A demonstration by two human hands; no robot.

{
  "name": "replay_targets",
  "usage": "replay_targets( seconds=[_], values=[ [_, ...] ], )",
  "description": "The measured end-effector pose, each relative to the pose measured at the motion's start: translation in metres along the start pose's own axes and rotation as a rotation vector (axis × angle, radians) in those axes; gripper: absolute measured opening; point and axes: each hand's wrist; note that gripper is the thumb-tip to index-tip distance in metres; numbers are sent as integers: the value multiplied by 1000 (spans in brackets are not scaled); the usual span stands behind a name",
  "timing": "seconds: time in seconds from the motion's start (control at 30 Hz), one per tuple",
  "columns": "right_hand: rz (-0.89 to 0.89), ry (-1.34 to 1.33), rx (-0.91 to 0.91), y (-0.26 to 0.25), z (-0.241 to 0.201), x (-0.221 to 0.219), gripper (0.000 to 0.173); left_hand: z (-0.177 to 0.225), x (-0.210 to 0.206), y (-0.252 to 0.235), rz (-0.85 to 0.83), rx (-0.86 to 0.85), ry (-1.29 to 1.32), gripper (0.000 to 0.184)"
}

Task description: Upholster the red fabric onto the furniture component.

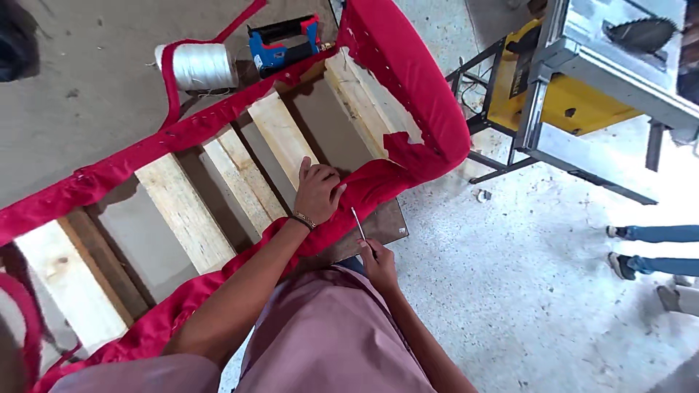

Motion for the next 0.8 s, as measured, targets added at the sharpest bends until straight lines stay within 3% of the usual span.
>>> replay_targets(
  seconds=[0.07,0.13,0.2,0.23,0.27,0.33,0.4,0.47,0.6,0.73,0.8],
  values=[
    [0,-133,-28,1,-6,-1,30,-1,0,-1,0,-8,-12,34],
    [40,-601,-79,12,-30,14,32,1,-1,0,-14,-8,-17,34],
    [121,-1102,16,14,-73,67,37,1,-2,-4,-16,-5,-22,33],
    [158,-1166,100,12,-86,94,39,1,0,-5,-13,13,-23,33],
    [204,-1061,123,16,-84,108,40,3,3,-1,-27,30,-24,33],
    [188,-570,16,27,-67,108,41,6,7,1,-66,23,-21,34],
    [100,-105,33,21,-65,93,43,0,6,-11,-38,9,-11,33],
    [124,147,75,27,-66,72,41,-1,4,-6,-5,39,14,32],
    [238,-63,-6,21,-67,56,33,25,18,-3,89,25,31,27],
    [306,-175,-14,16,-64,66,32,63,9,15,-136,-33,64,29],
    [302,-151,7,13,-65,71,31,65,0,22,-123,-44,27,25]
  ],
)
Point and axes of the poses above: each hand's wrist, its own y-axis away from the middle knuckle, its own x-axis out of the back of the hand, z = x × y, and after that the axes turned 8 degrees about -x, right-handed
